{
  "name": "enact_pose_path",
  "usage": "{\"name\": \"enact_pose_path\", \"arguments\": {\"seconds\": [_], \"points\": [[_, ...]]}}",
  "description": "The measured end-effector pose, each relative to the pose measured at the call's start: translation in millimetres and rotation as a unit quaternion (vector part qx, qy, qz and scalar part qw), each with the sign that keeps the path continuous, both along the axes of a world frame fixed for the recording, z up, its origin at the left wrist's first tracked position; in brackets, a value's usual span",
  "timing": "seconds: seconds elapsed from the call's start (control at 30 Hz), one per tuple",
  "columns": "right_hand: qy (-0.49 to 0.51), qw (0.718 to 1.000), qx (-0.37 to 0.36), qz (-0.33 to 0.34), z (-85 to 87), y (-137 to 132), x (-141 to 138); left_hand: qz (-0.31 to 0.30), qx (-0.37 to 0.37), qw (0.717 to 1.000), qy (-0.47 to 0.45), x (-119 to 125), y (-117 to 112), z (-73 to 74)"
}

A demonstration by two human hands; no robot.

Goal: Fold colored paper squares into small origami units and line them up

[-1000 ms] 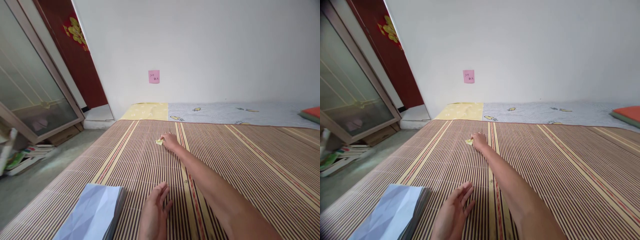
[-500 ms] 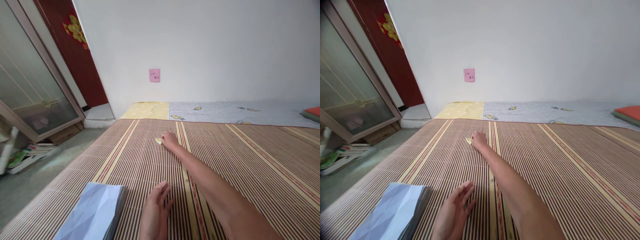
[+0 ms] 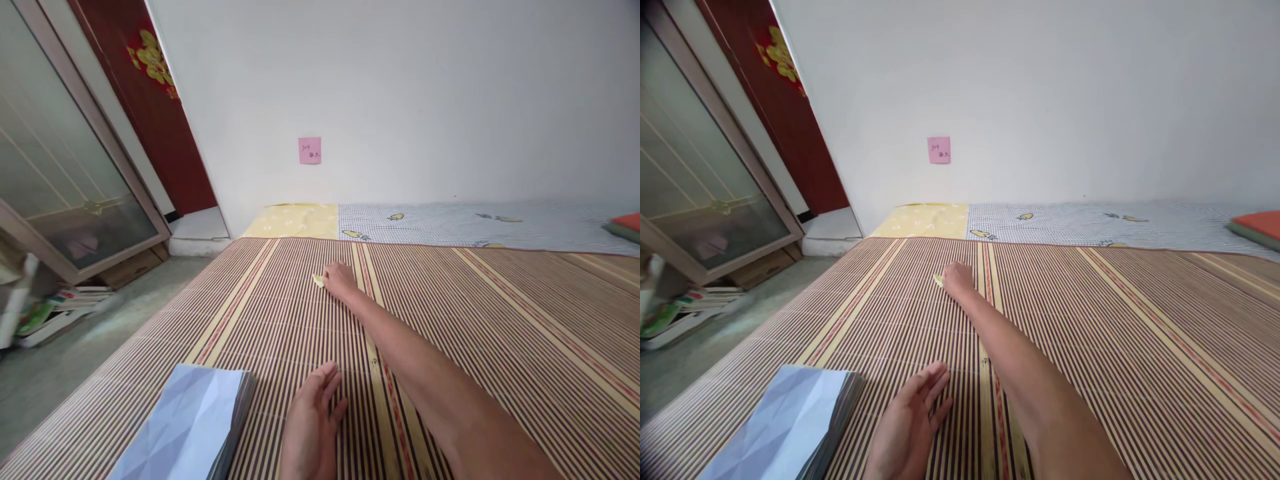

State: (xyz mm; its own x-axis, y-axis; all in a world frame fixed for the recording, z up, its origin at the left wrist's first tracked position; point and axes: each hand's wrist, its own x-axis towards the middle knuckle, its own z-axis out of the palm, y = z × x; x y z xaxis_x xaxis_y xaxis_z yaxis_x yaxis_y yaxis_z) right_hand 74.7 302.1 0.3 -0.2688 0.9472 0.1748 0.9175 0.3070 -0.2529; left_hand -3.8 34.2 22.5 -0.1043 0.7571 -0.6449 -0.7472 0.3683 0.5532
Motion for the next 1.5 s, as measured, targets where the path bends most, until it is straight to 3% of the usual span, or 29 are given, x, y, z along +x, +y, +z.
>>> {"name": "enact_pose_path", "arguments": {"seconds": [0.47, 0.7, 0.87, 1.13, 1.5], "points": [[0.047, 0.999, 0.016, 0.010, 7.6, -3.9, -1.3, 0.004, -0.002, 1.000, 0.000, 0.9, -0.7, 1.7], [0.104, 0.994, 0.020, -0.003, 20.3, 8.1, 43.2, 0.005, 0.004, 1.000, -0.005, 0.0, 0.5, -0.1], [0.123, 0.992, -0.015, 0.023, 13.0, 5.6, 69.9, -0.002, 0.017, 1.000, -0.004, -1.1, 0.0, -4.3], [0.135, 0.990, -0.033, 0.000, 5.5, -6.0, 61.1, 0.012, 0.009, 1.000, -0.004, 0.3, -0.3, 1.3], [0.197, 0.978, -0.045, -0.046, 22.9, -24.2, 54.6, -0.002, 0.010, 1.000, 0.011, 0.1, -1.4, -0.5]]}}
